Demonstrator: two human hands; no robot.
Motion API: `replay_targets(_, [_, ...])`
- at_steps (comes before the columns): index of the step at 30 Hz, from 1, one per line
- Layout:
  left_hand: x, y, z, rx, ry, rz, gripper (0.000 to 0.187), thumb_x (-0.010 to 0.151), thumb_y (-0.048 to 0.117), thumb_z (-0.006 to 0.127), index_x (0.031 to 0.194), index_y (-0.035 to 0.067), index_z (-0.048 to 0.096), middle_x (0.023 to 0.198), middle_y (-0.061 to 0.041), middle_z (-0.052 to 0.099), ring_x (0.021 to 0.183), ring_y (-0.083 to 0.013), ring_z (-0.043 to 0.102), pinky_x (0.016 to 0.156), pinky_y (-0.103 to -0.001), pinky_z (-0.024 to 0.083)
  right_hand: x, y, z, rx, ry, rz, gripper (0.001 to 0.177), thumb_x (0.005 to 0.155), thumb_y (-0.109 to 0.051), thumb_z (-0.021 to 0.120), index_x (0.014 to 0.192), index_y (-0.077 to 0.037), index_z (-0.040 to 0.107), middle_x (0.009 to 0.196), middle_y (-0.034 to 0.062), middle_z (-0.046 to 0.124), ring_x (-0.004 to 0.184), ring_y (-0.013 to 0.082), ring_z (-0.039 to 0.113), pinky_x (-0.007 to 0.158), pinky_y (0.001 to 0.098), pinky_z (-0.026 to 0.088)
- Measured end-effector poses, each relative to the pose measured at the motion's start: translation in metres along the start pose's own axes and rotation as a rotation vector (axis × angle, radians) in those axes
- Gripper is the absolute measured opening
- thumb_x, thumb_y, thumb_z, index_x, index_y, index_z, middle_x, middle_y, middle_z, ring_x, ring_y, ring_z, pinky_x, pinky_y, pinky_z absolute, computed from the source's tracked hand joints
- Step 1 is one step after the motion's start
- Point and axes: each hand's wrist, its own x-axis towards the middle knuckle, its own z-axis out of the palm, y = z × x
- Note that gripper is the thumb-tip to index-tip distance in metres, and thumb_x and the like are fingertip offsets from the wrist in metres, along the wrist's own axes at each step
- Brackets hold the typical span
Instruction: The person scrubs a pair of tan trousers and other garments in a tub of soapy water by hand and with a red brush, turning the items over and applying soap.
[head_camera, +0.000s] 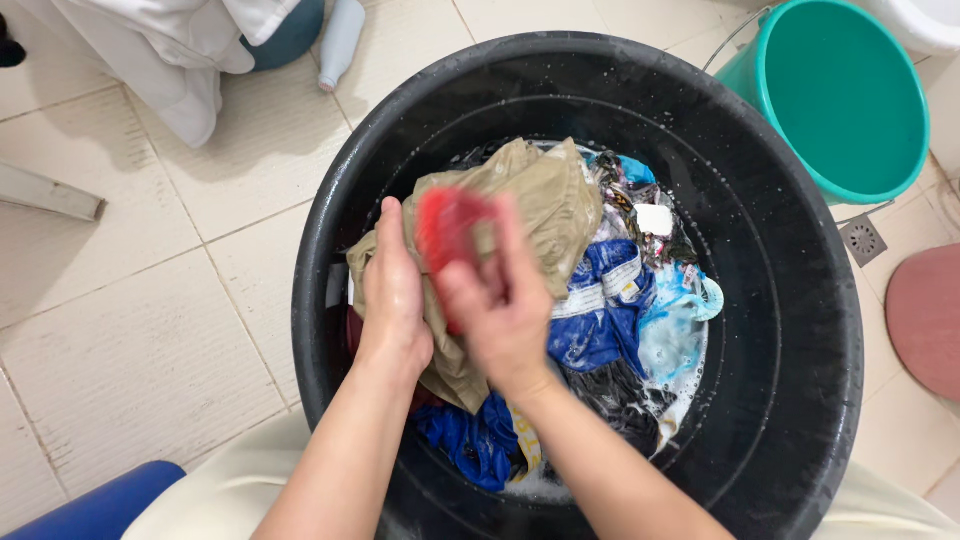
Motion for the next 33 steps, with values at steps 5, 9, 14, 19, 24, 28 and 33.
replay_targets(5, [-0.014,0.002,0.005,0.075,-0.025,-0.092,0.077,0.094,0.063,0.048,0.138,0.000,0.056,0.134,-0.015,0.070,0.121,-0.0212,0.068,0.103,-0.037,0.052,0.036,0.088,-0.033,-0.380,-0.010,0.041,0.077,0.098,-0.028,0.072,0.161,-0.005,0.035,0.149,0.0201,0.057,0.127,0.0288,0.062,0.105,0.0372,0.050])
replay_targets(9, [-0.016,0.009,0.004,-0.001,-0.081,-0.092,0.074,0.093,0.060,0.049,0.138,0.002,0.059,0.136,-0.010,0.069,0.123,-0.0203,0.066,0.103,-0.037,0.050,0.030,0.159,-0.118,-0.333,0.330,0.040,0.072,0.106,-0.022,0.068,0.163,-0.003,0.028,0.164,0.0235,0.042,0.148,0.0344,0.051,0.121,0.0406,0.042])
replay_targets(14, [-0.013,0.003,0.009,0.020,-0.094,-0.082,0.073,0.092,0.060,0.050,0.139,0.004,0.059,0.138,-0.009,0.068,0.126,-0.0190,0.064,0.104,-0.035,0.049,-0.014,0.190,-0.151,-0.609,0.408,0.402,0.089,0.094,-0.011,0.072,0.161,-0.003,0.015,0.156,0.0271,0.040,0.142,0.0389,0.043,0.118,0.0431,0.034])
replay_targets(19, [-0.009,-0.002,0.004,0.017,-0.064,-0.036,0.071,0.093,0.058,0.051,0.139,0.004,0.059,0.138,-0.009,0.067,0.125,-0.0191,0.063,0.104,-0.035,0.049,0.008,0.086,-0.088,0.029,0.240,0.236,0.094,0.092,-0.001,0.065,0.170,-0.009,0.012,0.157,0.0297,0.039,0.136,0.0453,0.046,0.109,0.0451,0.040])
replay_targets(24, [-0.012,0.007,0.004,0.054,-0.039,-0.071,0.070,0.093,0.058,0.049,0.138,0.005,0.060,0.137,-0.011,0.068,0.123,-0.0213,0.065,0.102,-0.036,0.050,-0.025,-0.028,-0.006,0.485,-0.168,0.200,0.087,0.094,-0.009,0.064,0.162,-0.006,0.010,0.171,0.0163,0.020,0.149,0.0299,0.042,0.094,0.0380,0.047])
replay_targets(28, [-0.015,0.014,0.003,-0.018,-0.095,-0.179,0.074,0.090,0.059,0.045,0.136,0.004,0.062,0.134,-0.016,0.069,0.119,-0.0265,0.067,0.098,-0.041,0.053,0.032,0.035,-0.014,-0.196,-0.119,-0.053,0.075,0.102,-0.011,0.066,0.163,-0.002,0.024,0.162,0.0235,0.043,0.146,0.0302,0.046,0.118,0.0444,0.043])
replay_targets(33, [-0.004,0.005,0.013,0.039,0.003,-0.130,0.076,0.091,0.060,0.050,0.141,0.003,0.057,0.141,-0.011,0.066,0.127,-0.0218,0.063,0.106,-0.036,0.047,0.063,0.064,-0.045,-0.154,0.091,0.307,0.077,0.098,-0.017,0.067,0.162,-0.006,0.024,0.151,0.0203,0.053,0.135,0.0280,0.055,0.114,0.0372,0.044])
